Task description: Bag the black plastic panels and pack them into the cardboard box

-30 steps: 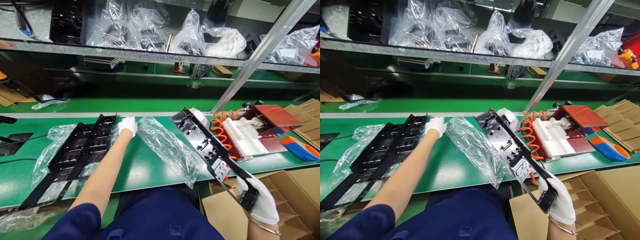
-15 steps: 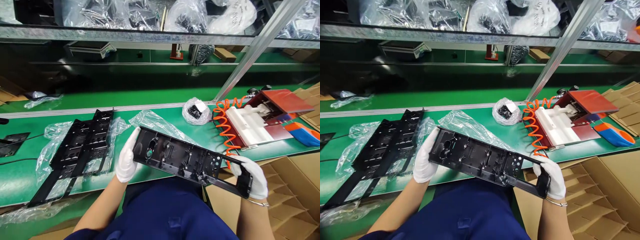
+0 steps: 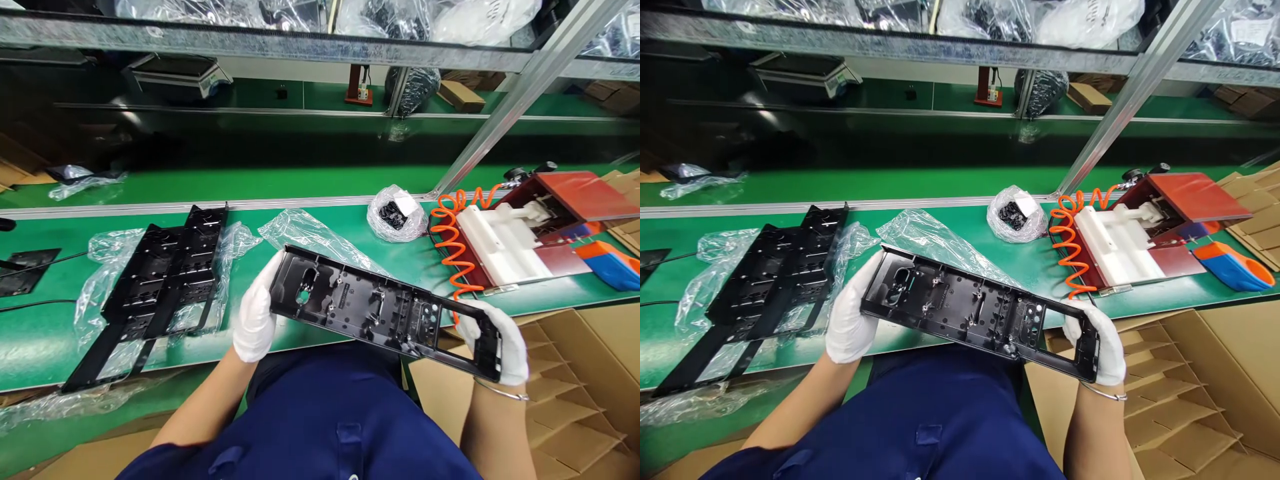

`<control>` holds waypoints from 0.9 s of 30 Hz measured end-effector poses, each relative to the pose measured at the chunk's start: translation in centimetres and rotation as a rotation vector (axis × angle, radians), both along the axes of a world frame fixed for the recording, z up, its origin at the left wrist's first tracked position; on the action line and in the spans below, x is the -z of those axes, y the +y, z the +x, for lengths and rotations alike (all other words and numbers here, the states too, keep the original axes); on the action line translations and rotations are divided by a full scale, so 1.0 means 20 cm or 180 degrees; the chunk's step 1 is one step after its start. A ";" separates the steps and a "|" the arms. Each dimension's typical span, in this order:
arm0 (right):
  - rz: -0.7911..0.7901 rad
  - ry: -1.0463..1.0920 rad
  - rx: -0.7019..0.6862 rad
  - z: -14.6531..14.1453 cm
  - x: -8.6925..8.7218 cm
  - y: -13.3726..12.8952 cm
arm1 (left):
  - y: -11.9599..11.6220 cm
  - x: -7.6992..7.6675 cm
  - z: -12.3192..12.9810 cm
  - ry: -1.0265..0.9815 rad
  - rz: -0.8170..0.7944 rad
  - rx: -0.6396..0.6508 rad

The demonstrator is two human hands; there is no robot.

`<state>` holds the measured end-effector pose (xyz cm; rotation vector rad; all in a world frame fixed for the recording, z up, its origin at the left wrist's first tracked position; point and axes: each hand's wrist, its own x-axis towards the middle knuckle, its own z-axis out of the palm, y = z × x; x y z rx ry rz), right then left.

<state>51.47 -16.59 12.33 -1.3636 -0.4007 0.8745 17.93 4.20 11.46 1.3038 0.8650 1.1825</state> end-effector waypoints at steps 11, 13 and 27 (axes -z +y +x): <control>-0.0041 0.0500 -0.0043 0.03 0.03 0.02 | -0.01 -0.03 0.04 -0.0378 -0.0287 0.0064; 0.0078 0.0344 -0.0035 0.01 0.02 0.02 | 0.00 -0.02 0.04 -0.0385 -0.0312 0.0018; 0.0564 -0.0150 0.0040 -0.05 -0.01 0.00 | 0.00 -0.05 0.06 -0.0391 -0.0193 -0.0261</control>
